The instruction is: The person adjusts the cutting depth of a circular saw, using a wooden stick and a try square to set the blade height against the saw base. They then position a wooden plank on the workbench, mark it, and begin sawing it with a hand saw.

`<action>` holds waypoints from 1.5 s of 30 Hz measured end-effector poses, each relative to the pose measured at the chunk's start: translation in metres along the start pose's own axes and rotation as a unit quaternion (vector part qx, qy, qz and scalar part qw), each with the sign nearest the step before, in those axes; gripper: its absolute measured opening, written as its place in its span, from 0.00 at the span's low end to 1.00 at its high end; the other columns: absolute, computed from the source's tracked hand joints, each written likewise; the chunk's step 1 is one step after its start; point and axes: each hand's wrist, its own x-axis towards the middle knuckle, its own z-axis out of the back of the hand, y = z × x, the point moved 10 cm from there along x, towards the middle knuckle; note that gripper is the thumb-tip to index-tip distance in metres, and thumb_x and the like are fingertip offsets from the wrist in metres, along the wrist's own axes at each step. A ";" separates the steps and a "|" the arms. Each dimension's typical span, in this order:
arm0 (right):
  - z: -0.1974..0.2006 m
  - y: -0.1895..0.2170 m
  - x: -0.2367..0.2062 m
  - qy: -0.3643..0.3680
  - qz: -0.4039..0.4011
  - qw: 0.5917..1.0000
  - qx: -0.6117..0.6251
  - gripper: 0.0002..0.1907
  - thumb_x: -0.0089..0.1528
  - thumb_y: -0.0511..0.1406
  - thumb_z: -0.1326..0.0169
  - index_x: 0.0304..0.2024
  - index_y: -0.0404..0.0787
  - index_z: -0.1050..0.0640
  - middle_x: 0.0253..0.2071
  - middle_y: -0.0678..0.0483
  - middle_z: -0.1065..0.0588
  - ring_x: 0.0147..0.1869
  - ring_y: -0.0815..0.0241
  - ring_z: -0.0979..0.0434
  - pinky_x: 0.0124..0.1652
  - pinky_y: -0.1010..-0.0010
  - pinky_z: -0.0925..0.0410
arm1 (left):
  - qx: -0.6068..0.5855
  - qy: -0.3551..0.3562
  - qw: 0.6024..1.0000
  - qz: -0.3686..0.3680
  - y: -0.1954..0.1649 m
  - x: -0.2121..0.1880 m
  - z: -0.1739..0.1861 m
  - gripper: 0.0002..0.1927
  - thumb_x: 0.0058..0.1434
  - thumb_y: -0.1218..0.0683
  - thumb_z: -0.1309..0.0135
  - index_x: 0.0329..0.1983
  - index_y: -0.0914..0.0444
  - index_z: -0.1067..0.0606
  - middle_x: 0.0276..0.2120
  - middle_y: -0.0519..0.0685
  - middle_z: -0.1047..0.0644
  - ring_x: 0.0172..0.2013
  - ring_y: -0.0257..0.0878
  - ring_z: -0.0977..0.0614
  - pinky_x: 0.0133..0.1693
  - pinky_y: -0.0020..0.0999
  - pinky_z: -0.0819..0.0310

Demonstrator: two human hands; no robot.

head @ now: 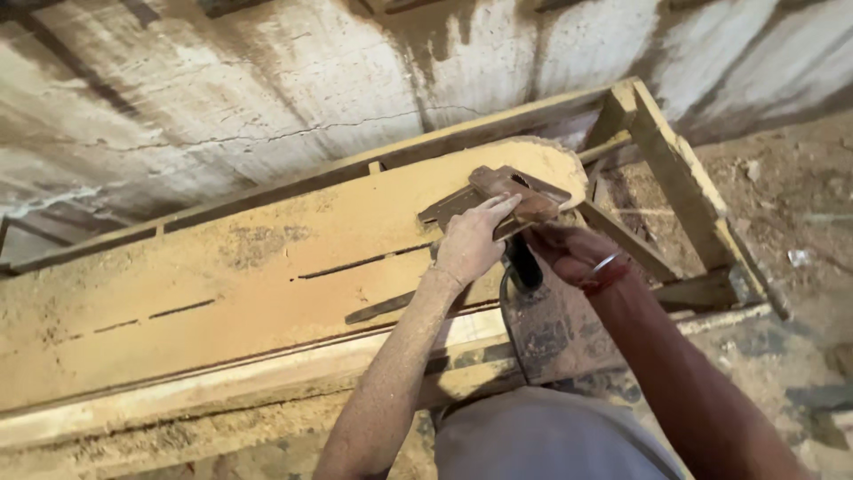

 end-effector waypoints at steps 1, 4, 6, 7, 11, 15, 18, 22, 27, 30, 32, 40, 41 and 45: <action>-0.002 0.000 0.001 0.008 0.002 1.000 0.000 0.18 0.68 0.27 0.53 0.60 0.37 0.28 0.56 0.50 0.25 0.55 0.56 0.22 0.55 0.69 0.26 | 0.001 -0.002 1.000 -0.001 0.000 0.001 0.001 0.39 0.49 0.63 0.46 0.68 0.54 0.30 0.65 0.49 0.27 0.59 0.50 0.23 0.56 0.49 0.27; -0.002 -0.005 0.002 -0.015 -0.012 0.999 0.025 0.13 0.69 0.27 0.52 0.56 0.35 0.26 0.53 0.48 0.25 0.53 0.54 0.23 0.53 0.68 0.23 | -0.002 -0.017 1.000 0.008 0.002 0.001 0.003 0.38 0.49 0.63 0.45 0.67 0.53 0.29 0.65 0.48 0.27 0.60 0.49 0.23 0.55 0.51 0.28; 0.000 -0.004 -0.001 -0.036 0.024 0.999 0.001 0.11 0.68 0.27 0.51 0.52 0.33 0.24 0.51 0.47 0.24 0.52 0.55 0.21 0.51 0.69 0.23 | -0.010 -0.020 1.000 0.007 0.003 0.000 0.003 0.38 0.49 0.63 0.46 0.68 0.52 0.30 0.65 0.48 0.27 0.60 0.49 0.23 0.56 0.50 0.27; 0.000 -0.004 -0.002 -0.045 0.044 0.998 -0.010 0.10 0.68 0.27 0.51 0.51 0.32 0.23 0.50 0.47 0.23 0.51 0.55 0.21 0.50 0.69 0.23 | -0.012 -0.021 1.000 0.005 0.003 0.000 0.003 0.38 0.49 0.63 0.47 0.68 0.52 0.30 0.66 0.48 0.27 0.60 0.49 0.23 0.56 0.50 0.26; -0.009 0.008 -0.017 -0.051 0.166 0.983 -0.064 0.06 0.67 0.24 0.48 0.46 0.32 0.24 0.46 0.47 0.20 0.46 0.55 0.19 0.48 0.67 0.24 | -0.003 -0.012 1.000 0.013 0.006 0.000 0.002 0.38 0.49 0.62 0.45 0.68 0.52 0.30 0.66 0.48 0.28 0.59 0.49 0.23 0.55 0.51 0.27; -0.008 0.006 -0.025 -0.037 0.151 0.987 -0.039 0.05 0.69 0.27 0.49 0.46 0.32 0.24 0.47 0.46 0.20 0.48 0.56 0.19 0.50 0.69 0.24 | 0.006 -0.001 1.000 0.005 0.002 0.001 0.003 0.39 0.49 0.63 0.44 0.69 0.52 0.31 0.66 0.49 0.28 0.60 0.50 0.24 0.56 0.51 0.28; -0.004 0.005 -0.020 -0.002 0.111 0.994 -0.005 0.09 0.69 0.29 0.52 0.49 0.32 0.24 0.50 0.45 0.21 0.52 0.54 0.20 0.52 0.68 0.24 | 0.003 0.010 1.000 0.003 0.001 0.001 0.002 0.40 0.48 0.63 0.45 0.69 0.53 0.32 0.67 0.48 0.28 0.60 0.50 0.23 0.55 0.50 0.27; 0.012 -0.007 0.000 -0.005 0.004 0.998 0.060 0.15 0.69 0.30 0.55 0.56 0.31 0.25 0.56 0.44 0.24 0.57 0.53 0.22 0.56 0.68 0.26 | 0.014 0.017 1.000 -0.003 -0.001 0.001 0.001 0.41 0.48 0.63 0.45 0.69 0.54 0.33 0.67 0.49 0.29 0.59 0.50 0.23 0.55 0.50 0.27; 0.022 -0.012 0.006 -0.032 0.016 0.998 0.059 0.15 0.69 0.27 0.55 0.59 0.35 0.28 0.57 0.48 0.25 0.57 0.55 0.23 0.57 0.69 0.26 | 0.020 0.020 1.000 -0.013 -0.003 0.001 0.001 0.40 0.48 0.63 0.45 0.69 0.55 0.32 0.66 0.49 0.29 0.57 0.52 0.22 0.54 0.49 0.26; 0.020 -0.016 0.004 -0.023 0.015 0.997 0.068 0.16 0.68 0.26 0.55 0.58 0.38 0.27 0.57 0.51 0.25 0.57 0.58 0.23 0.56 0.71 0.26 | 0.017 0.019 1.000 -0.018 -0.005 0.002 0.002 0.40 0.49 0.63 0.44 0.69 0.56 0.32 0.66 0.49 0.28 0.56 0.52 0.22 0.54 0.49 0.26; 0.017 -0.016 0.001 -0.014 0.020 0.998 0.063 0.17 0.67 0.26 0.54 0.58 0.38 0.26 0.56 0.52 0.25 0.56 0.59 0.23 0.55 0.72 0.26 | 0.013 0.022 1.000 -0.016 -0.005 0.001 0.003 0.40 0.49 0.63 0.44 0.69 0.56 0.32 0.66 0.49 0.28 0.56 0.52 0.21 0.54 0.49 0.26; 0.002 -0.008 -0.017 -0.006 0.144 0.988 0.049 0.12 0.69 0.26 0.50 0.54 0.33 0.24 0.48 0.50 0.21 0.48 0.59 0.20 0.51 0.70 0.25 | 0.017 0.029 0.999 -0.003 -0.005 0.002 0.003 0.40 0.49 0.62 0.43 0.69 0.55 0.31 0.66 0.48 0.29 0.54 0.52 0.20 0.52 0.48 0.25; 0.003 -0.009 -0.019 -0.027 0.149 0.988 0.036 0.11 0.68 0.27 0.49 0.53 0.33 0.23 0.48 0.50 0.20 0.47 0.59 0.19 0.51 0.70 0.24 | 0.016 0.024 1.000 -0.007 -0.005 0.002 0.004 0.40 0.49 0.63 0.43 0.69 0.55 0.32 0.66 0.48 0.29 0.54 0.52 0.20 0.53 0.48 0.25; 0.003 -0.009 -0.024 -0.053 0.160 0.986 0.003 0.10 0.67 0.27 0.48 0.49 0.32 0.21 0.48 0.50 0.20 0.46 0.59 0.19 0.49 0.71 0.24 | 0.014 0.027 1.000 0.000 -0.003 0.002 0.003 0.40 0.49 0.63 0.44 0.69 0.55 0.32 0.67 0.47 0.29 0.55 0.52 0.21 0.54 0.47 0.25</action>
